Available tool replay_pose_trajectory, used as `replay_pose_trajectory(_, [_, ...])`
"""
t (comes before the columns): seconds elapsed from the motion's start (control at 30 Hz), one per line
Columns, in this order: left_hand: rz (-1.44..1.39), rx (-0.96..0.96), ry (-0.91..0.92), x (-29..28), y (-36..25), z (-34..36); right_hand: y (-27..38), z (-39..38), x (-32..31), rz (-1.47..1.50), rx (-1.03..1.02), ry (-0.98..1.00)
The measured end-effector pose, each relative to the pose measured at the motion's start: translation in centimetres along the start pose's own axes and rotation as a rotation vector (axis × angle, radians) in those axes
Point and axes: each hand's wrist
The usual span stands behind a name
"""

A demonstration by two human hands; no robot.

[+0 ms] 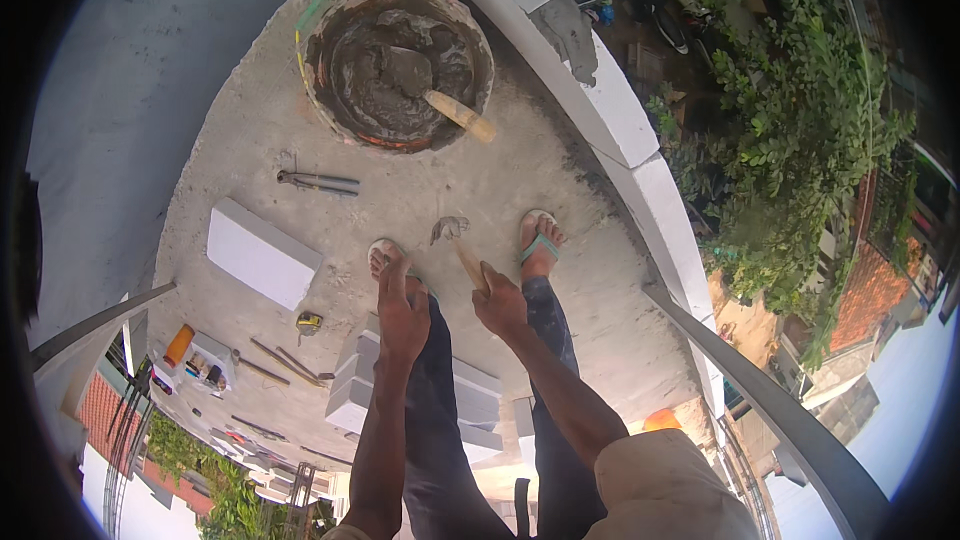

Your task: The person mixes cement in a bucket using a trowel and applies it to a low wall on a rooftop. They then pick up white rectangular tiles, place them onto the cemented surface, and use a hammer to tap them into position.

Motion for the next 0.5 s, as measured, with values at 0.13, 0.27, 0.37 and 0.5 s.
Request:
replay_pose_trajectory(0.13, [-0.005,-0.363,0.737,4.1,5.4,-8.7,0.9,2.8,2.9,-0.223,-0.083,0.056])
replay_pose_trajectory(0.27, [0.053,-0.317,0.669,3.6,3.1,-8.5,4.0,6.8,-1.1,-0.159,-0.485,-0.261])
replay_pose_trajectory(0.37, [0.075,-0.156,0.343,4.1,1.8,-8.3,14.6,11.7,-10.1,-0.370,-0.687,-0.485])
replay_pose_trajectory(0.5, [-0.103,-0.117,0.410,5.0,2.1,-6.5,20.0,20.9,-13.6,-0.933,-0.566,-0.397])
Point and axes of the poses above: each hand's wrist, its own z-axis towards the middle knuckle, its own x-axis out of the palm, y = z × x, and after that the axes turned 3 degrees about -z, right-handed
